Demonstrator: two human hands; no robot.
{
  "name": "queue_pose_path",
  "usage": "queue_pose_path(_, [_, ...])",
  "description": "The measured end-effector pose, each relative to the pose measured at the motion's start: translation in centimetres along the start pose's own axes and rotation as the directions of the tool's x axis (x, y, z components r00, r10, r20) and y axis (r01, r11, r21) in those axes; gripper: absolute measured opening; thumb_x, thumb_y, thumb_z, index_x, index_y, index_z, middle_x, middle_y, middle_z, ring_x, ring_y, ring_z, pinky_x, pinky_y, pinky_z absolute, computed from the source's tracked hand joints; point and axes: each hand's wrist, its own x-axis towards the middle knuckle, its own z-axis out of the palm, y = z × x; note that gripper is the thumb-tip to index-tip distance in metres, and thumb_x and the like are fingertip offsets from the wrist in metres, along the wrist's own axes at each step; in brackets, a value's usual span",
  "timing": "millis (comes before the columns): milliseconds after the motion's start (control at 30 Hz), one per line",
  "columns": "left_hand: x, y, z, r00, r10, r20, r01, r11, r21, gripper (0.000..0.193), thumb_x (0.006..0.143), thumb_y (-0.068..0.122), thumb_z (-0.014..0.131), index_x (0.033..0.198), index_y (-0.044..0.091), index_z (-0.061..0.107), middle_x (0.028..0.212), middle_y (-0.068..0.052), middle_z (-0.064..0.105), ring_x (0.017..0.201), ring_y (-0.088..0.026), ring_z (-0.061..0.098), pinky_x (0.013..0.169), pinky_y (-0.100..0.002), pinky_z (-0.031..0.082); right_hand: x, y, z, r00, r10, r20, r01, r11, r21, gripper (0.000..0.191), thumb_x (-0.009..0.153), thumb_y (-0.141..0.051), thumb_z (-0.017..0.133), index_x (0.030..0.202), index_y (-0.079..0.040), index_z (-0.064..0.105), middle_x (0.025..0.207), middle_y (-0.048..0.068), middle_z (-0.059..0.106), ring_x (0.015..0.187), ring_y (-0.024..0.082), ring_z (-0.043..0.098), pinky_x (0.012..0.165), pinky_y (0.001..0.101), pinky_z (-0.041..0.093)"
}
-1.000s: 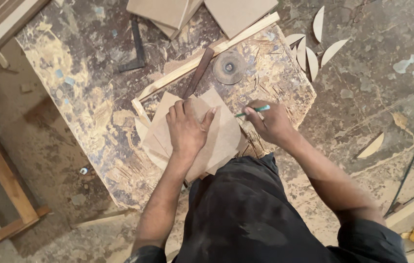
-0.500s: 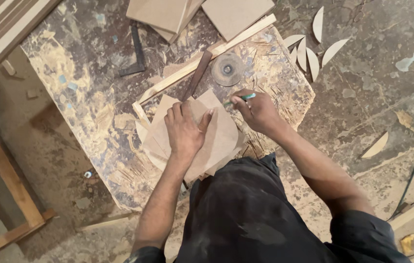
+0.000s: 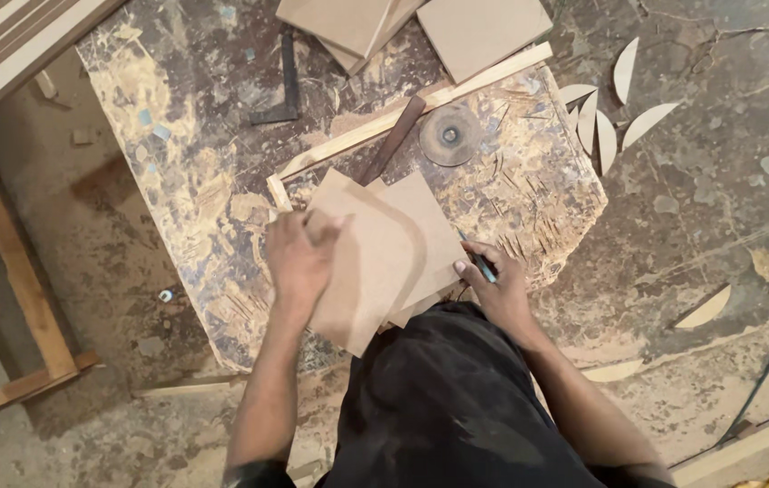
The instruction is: The person uses an angle grinder to smooth the edges of a square wooden piece, then sets the tool down. They pick up a pencil and trace curved outlines on several stacked wooden squares, preparing them for cutting.
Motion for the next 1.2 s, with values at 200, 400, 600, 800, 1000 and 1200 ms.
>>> queue_pose_path(200, [-4.5, -3.6, -1.8, 0.861, -0.465, 0.205, 0.508, 0.792, -0.338, 0.043, 0.104, 0.036, 0.054, 0.12, -0.004, 0.058, 0.096, -0.017, 0.071, 0.085, -0.026, 0.066, 0.076, -0.039, 0.053, 1.4, 1.1, -0.6, 0.966, 0.237, 0.107, -0.253, 0.952, 0.174, 0.032, 0.09, -0.014, 0.076, 0.116, 0.003, 0.073, 0.091, 0.003, 0.072, 0.077, 0.009, 0.064, 0.069, 0.0271, 0.055])
queue_pose_path(400, [-10.2, -8.9, -2.4, 0.855, -0.508, -0.108, 0.386, 0.761, -0.522, 0.034, 0.11, 0.026, 0.052, 0.119, -0.006, 0.061, 0.101, -0.013, 0.069, 0.091, -0.021, 0.063, 0.084, -0.036, 0.05, 4.9, 2.6, -2.6, 0.946, 0.314, 0.085, -0.321, 0.86, 0.396, 0.027, 0.091, -0.014, 0.072, 0.114, 0.0, 0.071, 0.091, 0.005, 0.072, 0.074, 0.014, 0.066, 0.064, 0.0306, 0.054])
queue_pose_path(600, [-16.9, -16.0, -1.8, 0.642, -0.746, -0.178, 0.337, 0.483, -0.808, 0.028, 0.112, 0.028, 0.056, 0.118, 0.0, 0.06, 0.104, -0.005, 0.067, 0.095, -0.012, 0.059, 0.085, -0.026, 0.047, 14.7, -1.3, -9.7, 0.965, 0.251, -0.082, -0.202, 0.901, 0.383, 0.03, 0.11, -0.023, 0.056, 0.115, 0.006, 0.063, 0.097, 0.007, 0.064, 0.081, 0.015, 0.059, 0.076, 0.0307, 0.054])
queue_pose_path(800, [-20.1, -18.8, -0.7, 0.594, -0.784, -0.182, 0.342, 0.45, -0.825, 0.033, 0.114, 0.031, 0.062, 0.114, -0.001, 0.06, 0.098, -0.006, 0.062, 0.087, -0.011, 0.053, 0.077, -0.026, 0.044, 26.7, -8.5, -12.6, 0.993, -0.058, -0.103, 0.084, 0.959, 0.269, 0.023, 0.107, -0.018, 0.061, 0.117, 0.002, 0.068, 0.089, 0.005, 0.066, 0.073, 0.014, 0.063, 0.071, 0.0294, 0.058])
queue_pose_path(1000, [-20.8, -18.8, 1.8, 0.512, -0.805, -0.3, 0.385, 0.527, -0.758, 0.037, 0.108, 0.034, 0.068, 0.113, -0.003, 0.064, 0.086, -0.005, 0.063, 0.074, -0.009, 0.052, 0.067, -0.024, 0.042, 31.4, -12.9, -9.3, 0.942, -0.077, -0.327, 0.084, 0.996, 0.007, 0.024, 0.097, -0.01, 0.071, 0.114, 0.007, 0.068, 0.087, 0.008, 0.071, 0.072, 0.019, 0.067, 0.062, 0.0345, 0.056])
queue_pose_path(1200, [-22.9, -18.9, 2.8, 0.52, -0.778, -0.352, 0.274, 0.543, -0.794, 0.038, 0.104, 0.032, 0.071, 0.116, -0.003, 0.062, 0.087, -0.005, 0.067, 0.074, -0.009, 0.056, 0.069, -0.022, 0.044, 29.8, -10.8, -6.0, 0.783, -0.336, -0.523, 0.177, 0.927, -0.33, 0.042, 0.085, -0.008, 0.082, 0.12, 0.009, 0.068, 0.09, 0.011, 0.073, 0.078, 0.021, 0.067, 0.067, 0.034, 0.052])
